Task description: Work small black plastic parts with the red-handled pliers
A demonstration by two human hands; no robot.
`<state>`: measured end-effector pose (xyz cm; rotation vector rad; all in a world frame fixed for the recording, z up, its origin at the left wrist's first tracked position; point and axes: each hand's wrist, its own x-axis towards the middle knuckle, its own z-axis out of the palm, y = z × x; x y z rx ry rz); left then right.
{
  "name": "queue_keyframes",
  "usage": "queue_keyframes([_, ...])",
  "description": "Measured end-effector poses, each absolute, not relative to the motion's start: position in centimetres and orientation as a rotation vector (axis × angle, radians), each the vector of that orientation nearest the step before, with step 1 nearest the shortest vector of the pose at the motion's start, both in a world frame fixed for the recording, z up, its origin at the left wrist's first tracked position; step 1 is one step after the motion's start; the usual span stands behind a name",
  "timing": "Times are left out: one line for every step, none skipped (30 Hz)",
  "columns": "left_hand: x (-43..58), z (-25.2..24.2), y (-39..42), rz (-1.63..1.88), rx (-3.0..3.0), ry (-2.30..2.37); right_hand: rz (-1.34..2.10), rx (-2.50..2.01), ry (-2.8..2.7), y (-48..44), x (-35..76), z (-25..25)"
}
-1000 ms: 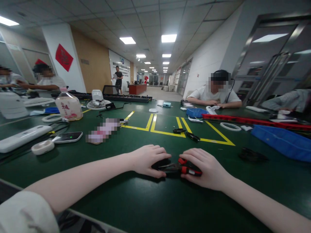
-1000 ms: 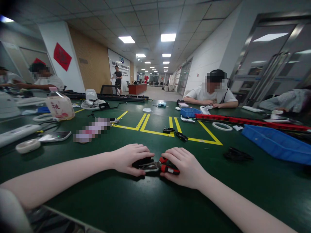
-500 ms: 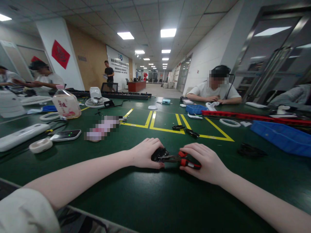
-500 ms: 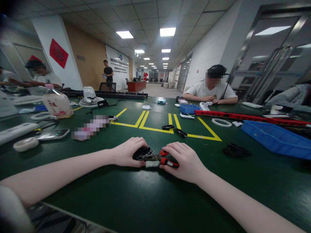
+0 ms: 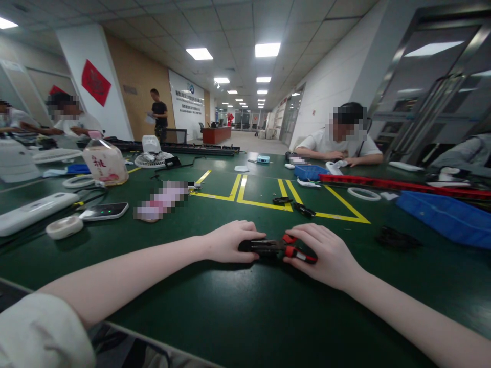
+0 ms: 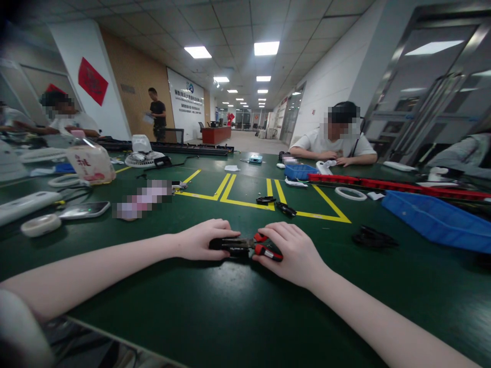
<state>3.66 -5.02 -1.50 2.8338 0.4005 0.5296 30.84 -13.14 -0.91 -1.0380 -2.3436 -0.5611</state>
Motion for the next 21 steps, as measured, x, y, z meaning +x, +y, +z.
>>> queue_keyframes([3.65, -1.49, -5.02, 0.533, 2.829, 0.394, -0.563, -1.042, -2.344, -13.14, 30.84, -0.87])
queue_keyframes([3.65, -1.48, -5.01, 0.536, 2.826, 0.393, -0.562, -1.042, -2.344, -13.14, 30.85, -0.84])
queue_keyframes([3.65, -1.48, -5.0, 0.538, 2.824, 0.392, -0.559, -1.042, -2.346, -13.13, 30.86, -0.83])
queue_keyframes([3.66, -1.48, -4.98, 0.538, 2.825, 0.39, -0.554, -1.043, -2.349, -13.12, 30.87, -0.82])
queue_keyframes([3.66, -1.5, -4.96, 0.538, 2.828, 0.385, -0.552, -1.045, -2.351, -13.11, 30.88, -0.83])
queue_keyframes([3.66, -1.51, -4.95, 0.541, 2.832, 0.38, -0.552, -1.045, -2.352, -13.11, 30.88, -0.84])
queue_keyframes([3.66, -1.53, -4.94, 0.545, 2.836, 0.372, -0.554, -1.045, -2.355, -13.11, 30.87, -0.86])
queue_keyframes([3.66, -1.55, -4.95, 0.549, 2.84, 0.365, -0.558, -1.041, -2.36, -13.12, 30.86, -0.87])
queue_keyframes([3.65, -1.57, -4.97, 0.553, 2.845, 0.358, -0.562, -1.035, -2.365, -13.14, 30.84, -0.88])
queue_keyframes([3.64, -1.58, -5.0, 0.556, 2.851, 0.353, -0.565, -1.031, -2.37, -13.15, 30.82, -0.88])
queue_keyframes([3.64, -1.59, -5.05, 0.558, 2.862, 0.35, -0.564, -1.028, -2.374, -13.17, 30.8, -0.87])
queue_keyframes([3.64, -1.59, -5.12, 0.558, 2.879, 0.351, -0.559, -1.028, -2.375, -13.18, 30.78, -0.86])
queue_keyframes([3.65, -1.58, -5.19, 0.554, 2.903, 0.355, -0.553, -1.03, -2.374, -13.19, 30.76, -0.83])
queue_keyframes([3.66, -1.57, -5.26, 0.548, 2.929, 0.363, -0.547, -1.035, -2.371, -13.19, 30.75, -0.8])
queue_keyframes([3.67, -1.54, -5.33, 0.542, 2.956, 0.372, -0.542, -1.039, -2.368, -13.19, 30.74, -0.76])
queue_keyframes([3.68, -1.51, -5.4, 0.531, 2.981, 0.384, -0.538, -1.039, -2.366, -13.19, 30.74, -0.72])
queue_keyframes([3.69, -1.47, -5.46, 0.522, 3.0, 0.394, -0.534, -1.039, -2.366, -13.19, 30.73, -0.68])
queue_keyframes([3.68, -1.42, -5.5, 0.514, 3.013, 0.402, -0.533, -1.038, -2.367, -13.19, 30.74, -0.65])
queue_keyframes([3.68, -1.38, -5.52, 0.509, 3.021, 0.408, -0.532, -1.037, -2.367, -13.19, 30.74, -0.63])
queue_keyframes([3.66, -1.34, -5.52, 0.507, 3.024, 0.409, -0.535, -1.036, -2.365, -13.18, 30.74, -0.63])
queue_keyframes([3.65, -1.32, -5.49, 0.507, 3.022, 0.407, -0.54, -1.034, -2.364, -13.16, 30.74, -0.65])
